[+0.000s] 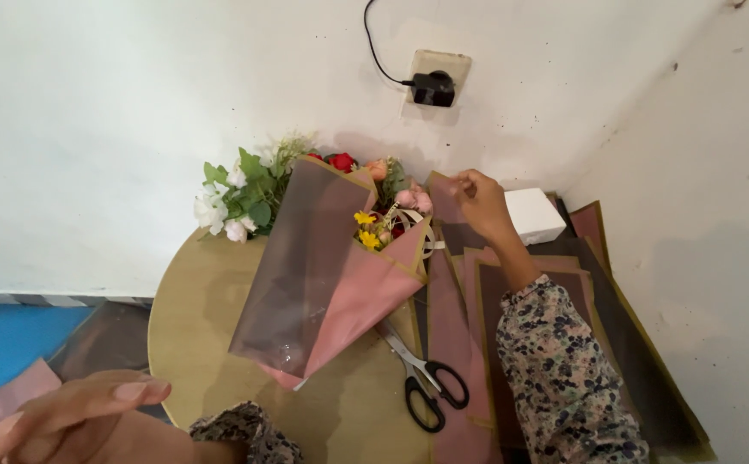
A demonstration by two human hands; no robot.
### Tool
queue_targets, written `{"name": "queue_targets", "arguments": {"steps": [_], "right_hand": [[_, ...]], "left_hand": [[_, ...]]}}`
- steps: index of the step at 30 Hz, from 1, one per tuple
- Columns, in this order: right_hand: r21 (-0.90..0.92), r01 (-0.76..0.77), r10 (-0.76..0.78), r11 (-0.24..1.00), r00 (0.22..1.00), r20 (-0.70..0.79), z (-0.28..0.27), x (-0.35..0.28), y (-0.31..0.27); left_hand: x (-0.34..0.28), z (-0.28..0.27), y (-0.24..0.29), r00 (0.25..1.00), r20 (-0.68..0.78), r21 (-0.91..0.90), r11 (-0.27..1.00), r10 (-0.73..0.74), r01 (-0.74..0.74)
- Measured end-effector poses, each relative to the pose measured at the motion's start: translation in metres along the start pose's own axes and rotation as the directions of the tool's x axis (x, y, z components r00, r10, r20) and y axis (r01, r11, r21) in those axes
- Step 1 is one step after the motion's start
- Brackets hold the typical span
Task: Wrapping the outer layer of a flower bouquet with decorative paper and securing it with tape.
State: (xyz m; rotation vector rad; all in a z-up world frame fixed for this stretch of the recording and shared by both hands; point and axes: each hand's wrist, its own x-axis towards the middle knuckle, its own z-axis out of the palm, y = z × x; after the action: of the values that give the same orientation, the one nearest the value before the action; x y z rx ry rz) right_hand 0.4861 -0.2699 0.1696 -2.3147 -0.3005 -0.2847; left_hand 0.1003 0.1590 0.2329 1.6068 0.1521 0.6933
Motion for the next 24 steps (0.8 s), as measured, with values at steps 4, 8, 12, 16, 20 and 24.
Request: {"name": "queue_targets", "arguments": {"steps": [4,8,12,16,20,24], "right_hand": [[0.116,-0.077,0.072,0.990,0.996,0.048,-0.009,-0.013,-0.029],[0.328,-0.051,0.047,0.943,0.999,0.020,-0.009,-0.017,-0.033],[0.315,0.047,-0.024,0.948,0.997,-0.076,-0.009,-0.016,-0.031],[0.384,0.009,0.054,0.923,0.987,-0.151,-0.011,-0.022,-0.040],[0.375,0.034,0.052,0.926,0.975,-0.217,-0.012,-0.025,-0.043],[0.124,0.216,-0.166,0.969,0.932,-0.321,-0.011,-0.032,-0.041]], "left_hand": [[-0.020,0.002,-0.002,0.975,0.197,-0.022,0.994,-0.099,0.105],[-0.038,0.045,0.001,0.797,-0.220,0.126,0.827,0.562,-0.548],[-0.014,-0.026,-0.012,0.807,0.336,-0.024,0.861,0.486,-0.508],[-0.029,-0.016,-0.010,0.802,0.342,0.032,0.847,0.490,-0.531],[0.009,-0.017,-0.027,0.624,0.761,0.004,0.962,-0.180,0.273],[-0.042,0.083,0.005,0.799,-0.298,0.001,0.837,0.522,-0.547]]}}
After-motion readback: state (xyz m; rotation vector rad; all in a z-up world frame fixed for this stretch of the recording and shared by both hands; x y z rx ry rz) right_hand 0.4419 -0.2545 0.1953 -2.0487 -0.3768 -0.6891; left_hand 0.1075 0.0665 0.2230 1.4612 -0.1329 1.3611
